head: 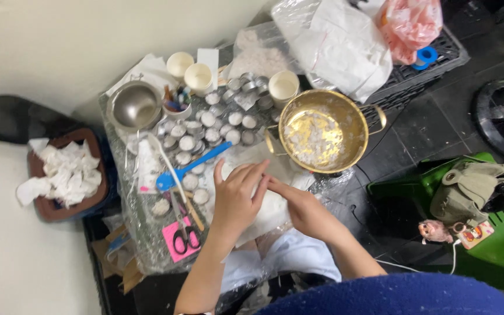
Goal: Preparing candle making materials by cutting wax and mixing ingredients in a bowl.
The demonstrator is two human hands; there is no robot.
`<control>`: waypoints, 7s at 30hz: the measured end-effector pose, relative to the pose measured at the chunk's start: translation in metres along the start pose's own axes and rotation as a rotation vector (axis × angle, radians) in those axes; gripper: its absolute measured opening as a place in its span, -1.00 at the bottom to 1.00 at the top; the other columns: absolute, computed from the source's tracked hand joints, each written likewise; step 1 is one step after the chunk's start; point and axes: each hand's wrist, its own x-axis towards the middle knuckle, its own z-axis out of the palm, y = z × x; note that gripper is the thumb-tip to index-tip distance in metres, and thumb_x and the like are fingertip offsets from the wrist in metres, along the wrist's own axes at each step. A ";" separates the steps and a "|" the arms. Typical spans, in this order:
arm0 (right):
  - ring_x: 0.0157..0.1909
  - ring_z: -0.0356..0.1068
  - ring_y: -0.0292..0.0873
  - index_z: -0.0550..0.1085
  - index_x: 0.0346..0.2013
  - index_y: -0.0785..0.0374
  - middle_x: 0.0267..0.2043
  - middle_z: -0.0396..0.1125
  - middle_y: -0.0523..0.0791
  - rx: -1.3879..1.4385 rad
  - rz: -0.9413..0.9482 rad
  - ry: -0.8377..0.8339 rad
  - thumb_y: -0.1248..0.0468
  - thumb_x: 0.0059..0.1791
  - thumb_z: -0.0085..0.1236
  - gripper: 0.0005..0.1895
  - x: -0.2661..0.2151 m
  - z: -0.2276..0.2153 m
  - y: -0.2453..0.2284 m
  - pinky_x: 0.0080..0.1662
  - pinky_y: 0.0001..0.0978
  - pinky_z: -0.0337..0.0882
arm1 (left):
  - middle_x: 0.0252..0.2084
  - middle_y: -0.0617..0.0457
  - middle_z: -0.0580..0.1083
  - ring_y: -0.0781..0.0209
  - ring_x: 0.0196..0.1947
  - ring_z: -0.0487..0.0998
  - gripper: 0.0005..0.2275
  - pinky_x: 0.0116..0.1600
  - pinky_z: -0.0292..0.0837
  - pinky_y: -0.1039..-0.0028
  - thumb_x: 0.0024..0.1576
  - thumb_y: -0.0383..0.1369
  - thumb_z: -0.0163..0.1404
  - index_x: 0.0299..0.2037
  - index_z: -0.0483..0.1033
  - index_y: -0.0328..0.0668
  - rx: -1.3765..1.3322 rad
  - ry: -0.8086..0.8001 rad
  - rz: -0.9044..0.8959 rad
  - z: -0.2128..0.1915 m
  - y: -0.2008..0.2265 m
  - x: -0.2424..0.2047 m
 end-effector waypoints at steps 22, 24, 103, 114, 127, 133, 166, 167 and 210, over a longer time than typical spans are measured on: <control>-0.09 0.40 0.14 0.64 -0.43 0.19 -0.28 0.47 0.03 -1.120 0.700 0.895 -0.12 -0.06 0.22 -0.57 0.198 -0.373 0.358 -0.11 0.03 0.35 | 0.41 -0.10 0.27 -0.02 0.40 0.25 -0.64 0.35 0.06 -0.11 0.20 -0.20 0.02 0.19 0.51 -0.01 -0.099 -0.433 0.271 0.246 0.035 0.339; -0.10 0.41 0.13 0.62 -0.41 0.23 -0.29 0.46 0.02 -1.256 0.671 0.817 -0.07 -0.03 0.20 -0.59 0.200 -0.384 0.376 -0.11 0.05 0.34 | 0.47 -0.10 0.19 0.02 0.41 0.23 -0.63 0.37 0.04 -0.14 0.23 -0.23 -0.01 0.24 0.46 -0.02 -0.120 -0.507 0.243 0.275 0.037 0.342; 0.55 -0.05 0.19 0.22 0.39 0.13 0.53 -0.01 0.10 -0.657 -0.110 0.004 0.19 0.01 0.03 -0.37 0.022 0.113 0.093 0.44 0.13 -0.02 | 0.49 -0.32 -0.01 -0.25 0.52 -0.11 -0.28 0.45 -0.25 -0.20 0.02 -0.20 0.03 0.39 0.13 -0.43 0.332 -0.209 -0.364 0.090 -0.066 -0.091; 0.60 -0.02 -0.03 0.24 0.40 0.07 0.56 0.03 -0.11 -0.740 0.076 -0.102 0.18 -0.08 0.00 -0.29 0.032 0.103 0.110 0.51 0.02 -0.06 | 0.53 -0.30 -0.09 -0.23 0.53 -0.16 -0.32 0.48 -0.26 -0.06 0.16 -0.16 -0.10 0.48 0.01 -0.31 0.193 -0.151 -0.275 0.090 -0.083 -0.072; 0.52 -0.05 0.05 0.23 0.41 -0.01 0.52 0.01 -0.08 -0.751 -0.006 0.013 -0.03 0.03 0.02 -0.35 0.051 0.110 0.102 0.41 0.09 -0.10 | 0.54 -0.22 0.01 -0.12 0.54 -0.06 -0.39 0.50 -0.20 -0.01 0.19 -0.19 -0.14 0.46 0.13 -0.25 0.283 -0.012 -0.291 0.099 -0.097 -0.071; 0.51 0.14 0.08 0.35 0.33 0.14 0.44 0.23 -0.07 -0.529 -0.078 0.199 0.37 0.06 -0.04 -0.50 0.045 0.099 0.086 0.46 0.11 0.07 | 0.53 -0.28 0.02 -0.19 0.55 -0.02 -0.43 0.50 -0.14 -0.05 0.17 -0.34 -0.11 0.42 0.15 -0.38 0.224 0.051 -0.222 0.083 -0.083 -0.071; 0.37 0.31 0.20 0.16 0.48 0.24 0.44 0.23 0.16 0.869 0.217 0.127 0.22 0.21 -0.17 -0.48 -0.010 0.095 0.067 0.37 -0.05 0.27 | 0.39 -0.12 0.34 -0.20 0.43 0.24 -0.49 0.44 0.05 -0.01 0.20 -0.21 0.08 0.36 0.34 -0.15 0.040 0.324 -0.228 0.038 -0.078 -0.089; 0.36 0.36 0.14 0.22 0.42 0.25 0.45 0.23 0.12 0.771 0.090 0.238 0.36 0.20 -0.24 -0.55 -0.015 0.092 0.065 0.37 -0.09 0.31 | 0.31 -0.07 0.44 -0.11 0.38 0.35 -0.57 0.43 0.09 0.01 0.22 -0.26 0.07 0.31 0.40 -0.07 0.035 0.300 -0.231 0.039 -0.076 -0.093; 0.18 0.50 -0.06 0.49 0.11 0.21 0.10 0.51 -0.06 0.142 0.158 -0.151 0.30 0.06 0.05 -0.68 0.003 0.072 0.031 0.18 -0.24 0.42 | -0.39 0.13 0.64 0.25 -0.53 0.60 -0.87 0.02 0.24 0.25 0.18 -0.27 0.15 -0.16 0.68 -0.04 0.289 0.494 -0.729 -0.023 -0.110 -0.125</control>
